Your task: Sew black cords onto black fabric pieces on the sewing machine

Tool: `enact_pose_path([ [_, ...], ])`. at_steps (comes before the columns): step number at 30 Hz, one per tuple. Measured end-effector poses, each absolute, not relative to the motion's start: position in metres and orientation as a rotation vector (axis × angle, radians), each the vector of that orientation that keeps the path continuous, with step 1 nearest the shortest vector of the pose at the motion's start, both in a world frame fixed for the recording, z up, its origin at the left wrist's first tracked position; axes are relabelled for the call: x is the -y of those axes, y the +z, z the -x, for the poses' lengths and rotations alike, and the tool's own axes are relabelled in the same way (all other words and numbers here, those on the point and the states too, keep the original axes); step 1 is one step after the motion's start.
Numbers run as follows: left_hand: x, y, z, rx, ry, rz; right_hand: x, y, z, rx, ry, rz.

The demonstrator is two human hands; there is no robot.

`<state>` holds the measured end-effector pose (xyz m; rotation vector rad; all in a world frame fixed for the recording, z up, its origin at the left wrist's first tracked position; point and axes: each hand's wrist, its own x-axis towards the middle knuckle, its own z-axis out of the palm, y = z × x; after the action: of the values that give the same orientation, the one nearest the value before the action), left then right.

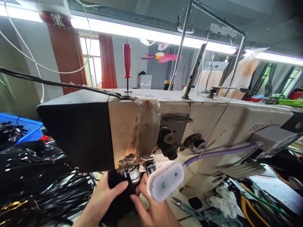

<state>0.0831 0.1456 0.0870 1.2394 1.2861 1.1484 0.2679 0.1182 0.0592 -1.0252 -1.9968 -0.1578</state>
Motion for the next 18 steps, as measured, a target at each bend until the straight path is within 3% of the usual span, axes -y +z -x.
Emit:
enact_pose_path([
  [8, -0.161, 0.105, -0.072, -1.185, 0.976, -1.354, -0.114, 0.022, -0.239, 1.807, -0.11, 1.017],
  [18, -0.162, 0.105, -0.067, -1.224, 0.924, -1.44, -0.119, 0.019, -0.236, 1.723, -0.092, 1.085],
])
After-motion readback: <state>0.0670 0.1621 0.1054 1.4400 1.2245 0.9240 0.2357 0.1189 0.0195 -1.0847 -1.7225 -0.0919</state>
